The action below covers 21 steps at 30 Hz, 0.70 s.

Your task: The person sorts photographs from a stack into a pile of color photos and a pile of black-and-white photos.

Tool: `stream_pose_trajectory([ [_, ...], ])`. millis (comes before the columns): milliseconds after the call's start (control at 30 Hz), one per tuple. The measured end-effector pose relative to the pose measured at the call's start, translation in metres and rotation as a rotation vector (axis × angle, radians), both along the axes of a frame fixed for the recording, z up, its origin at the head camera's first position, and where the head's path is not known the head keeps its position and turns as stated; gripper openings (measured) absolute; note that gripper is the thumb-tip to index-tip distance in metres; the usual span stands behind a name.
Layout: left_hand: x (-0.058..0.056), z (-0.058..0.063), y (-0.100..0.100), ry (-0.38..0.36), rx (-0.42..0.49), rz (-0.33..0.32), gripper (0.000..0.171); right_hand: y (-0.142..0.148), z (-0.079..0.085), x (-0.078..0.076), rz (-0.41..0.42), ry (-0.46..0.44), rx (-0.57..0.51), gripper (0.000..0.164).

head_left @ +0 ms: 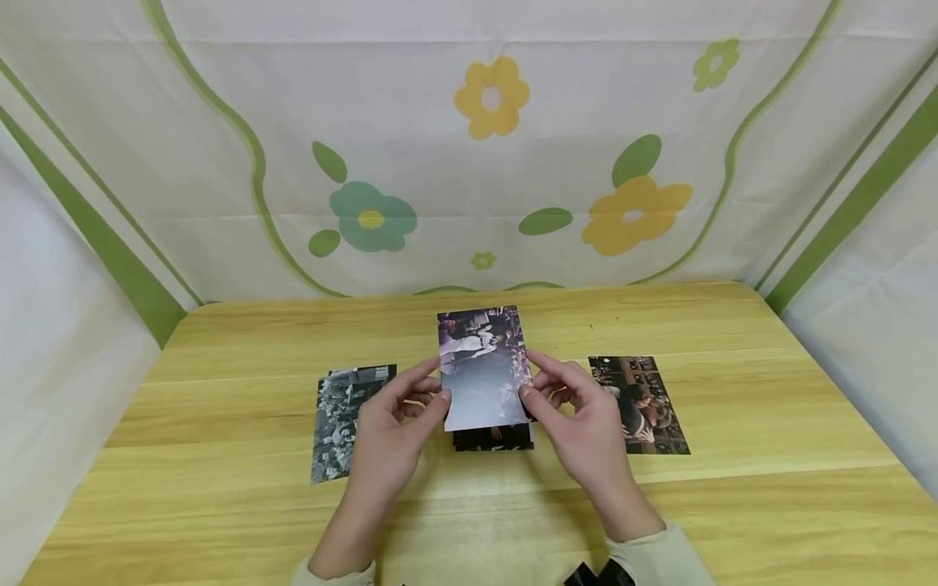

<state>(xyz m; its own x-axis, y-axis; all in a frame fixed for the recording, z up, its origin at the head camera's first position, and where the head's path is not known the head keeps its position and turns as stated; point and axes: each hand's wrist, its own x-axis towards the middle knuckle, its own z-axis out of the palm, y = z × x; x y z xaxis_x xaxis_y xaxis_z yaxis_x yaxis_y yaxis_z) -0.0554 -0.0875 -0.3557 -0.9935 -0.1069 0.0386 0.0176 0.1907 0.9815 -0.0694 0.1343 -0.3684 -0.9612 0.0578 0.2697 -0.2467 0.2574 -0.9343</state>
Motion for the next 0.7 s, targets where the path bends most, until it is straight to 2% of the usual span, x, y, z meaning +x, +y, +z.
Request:
stream_pose_trajectory([
  [167,0.0,-0.002,0.004,0.008,0.021,-0.018,0.043,0.002,-0.001,0.0,-0.005,-0.005,0.01,0.041],
  [333,-0.005,-0.013,0.016,-0.003,0.05,-0.057,0.044,0.014,-0.004,-0.003,-0.037,-0.046,0.042,0.041],
  [500,-0.014,-0.022,0.04,-0.043,0.043,-0.131,0.044,0.039,-0.011,-0.003,-0.099,-0.121,0.066,0.041],
  [700,-0.025,-0.018,0.081,-0.027,0.03,-0.258,0.047,0.086,-0.016,0.001,-0.196,-0.167,0.076,0.04],
])
